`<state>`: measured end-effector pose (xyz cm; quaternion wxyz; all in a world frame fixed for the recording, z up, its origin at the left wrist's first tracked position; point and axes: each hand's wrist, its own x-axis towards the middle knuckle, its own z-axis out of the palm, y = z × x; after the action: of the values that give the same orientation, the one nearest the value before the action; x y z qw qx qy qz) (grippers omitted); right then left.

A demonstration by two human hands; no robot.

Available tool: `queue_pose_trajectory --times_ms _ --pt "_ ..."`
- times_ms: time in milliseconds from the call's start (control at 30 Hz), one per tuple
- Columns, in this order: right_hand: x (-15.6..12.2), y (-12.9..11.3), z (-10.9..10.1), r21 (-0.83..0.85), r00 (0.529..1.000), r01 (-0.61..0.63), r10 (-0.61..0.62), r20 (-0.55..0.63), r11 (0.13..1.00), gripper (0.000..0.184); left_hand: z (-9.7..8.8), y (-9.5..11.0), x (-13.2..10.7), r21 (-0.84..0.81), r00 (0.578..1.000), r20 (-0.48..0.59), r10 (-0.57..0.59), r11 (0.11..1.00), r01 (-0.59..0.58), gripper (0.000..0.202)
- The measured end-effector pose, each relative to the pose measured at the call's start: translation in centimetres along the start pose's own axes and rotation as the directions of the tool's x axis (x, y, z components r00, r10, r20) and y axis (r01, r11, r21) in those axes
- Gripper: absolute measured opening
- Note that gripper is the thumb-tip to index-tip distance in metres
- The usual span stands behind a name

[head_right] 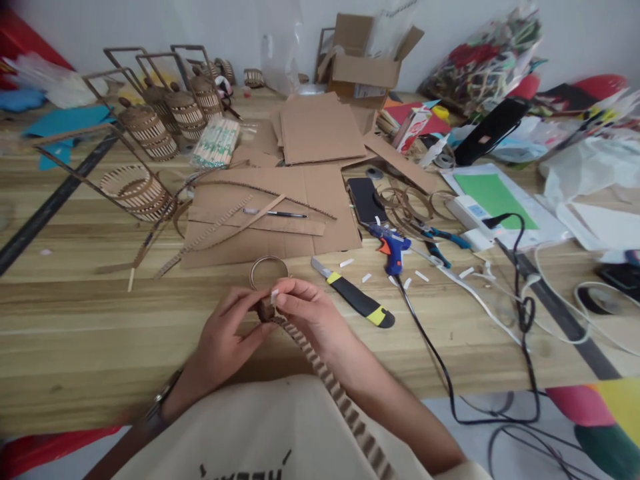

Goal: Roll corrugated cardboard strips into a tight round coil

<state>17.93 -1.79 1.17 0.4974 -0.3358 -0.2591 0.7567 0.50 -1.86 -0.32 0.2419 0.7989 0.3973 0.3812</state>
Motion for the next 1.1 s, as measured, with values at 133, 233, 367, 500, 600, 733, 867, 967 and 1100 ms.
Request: queue_pose_trajectory --times_ms 133,233,367,500,600,733,867,967,1100 --pt "-0.1 0.2 -0.1 0.060 0.999 -0.030 0.032 -0.030 0.998 0.025 0.2 0.1 0.0 -0.011 0.999 -0.044 0.008 1.000 -0.008 0.036" --pt "-0.2 0.3 0.2 0.083 0.998 -0.035 0.039 -0.048 0.996 0.027 0.1 0.2 0.1 -0.043 0.998 -0.058 0.020 0.999 -0.023 0.030" --pt "-0.3 0.6 0.3 0.122 0.993 -0.080 0.090 -0.078 0.989 0.028 -0.1 0.4 0.3 -0.066 0.997 -0.066 0.044 0.997 -0.048 0.024" --pt "-0.4 0.8 0.0 0.127 0.988 -0.094 0.109 -0.112 0.987 0.024 -0.1 0.3 0.3 -0.068 0.996 -0.061 0.066 0.995 -0.070 0.026" --pt "-0.4 0.9 0.0 0.117 0.988 -0.099 0.111 -0.104 0.988 0.024 -0.1 0.3 0.3 -0.071 0.995 -0.054 0.086 0.993 -0.090 0.026" --pt "-0.3 0.9 0.0 0.125 0.989 -0.109 0.120 -0.082 0.986 0.022 -0.2 0.3 0.2 -0.058 0.994 -0.050 0.095 0.993 -0.098 0.024" --pt "-0.4 0.9 -0.2 0.140 0.986 -0.130 0.143 -0.090 0.982 0.019 -0.3 0.2 0.2 -0.051 0.994 -0.051 0.102 0.993 -0.104 0.021" --pt "-0.6 0.9 -0.5 0.112 0.979 -0.166 0.177 -0.098 0.980 0.016 -0.3 0.3 0.3 -0.048 0.991 -0.065 0.116 0.992 -0.119 0.020" --pt "-0.7 1.2 -0.7 0.076 0.985 -0.132 0.139 -0.098 0.988 0.016 -0.3 0.4 0.4 -0.049 0.991 -0.074 0.108 0.992 -0.112 0.019"
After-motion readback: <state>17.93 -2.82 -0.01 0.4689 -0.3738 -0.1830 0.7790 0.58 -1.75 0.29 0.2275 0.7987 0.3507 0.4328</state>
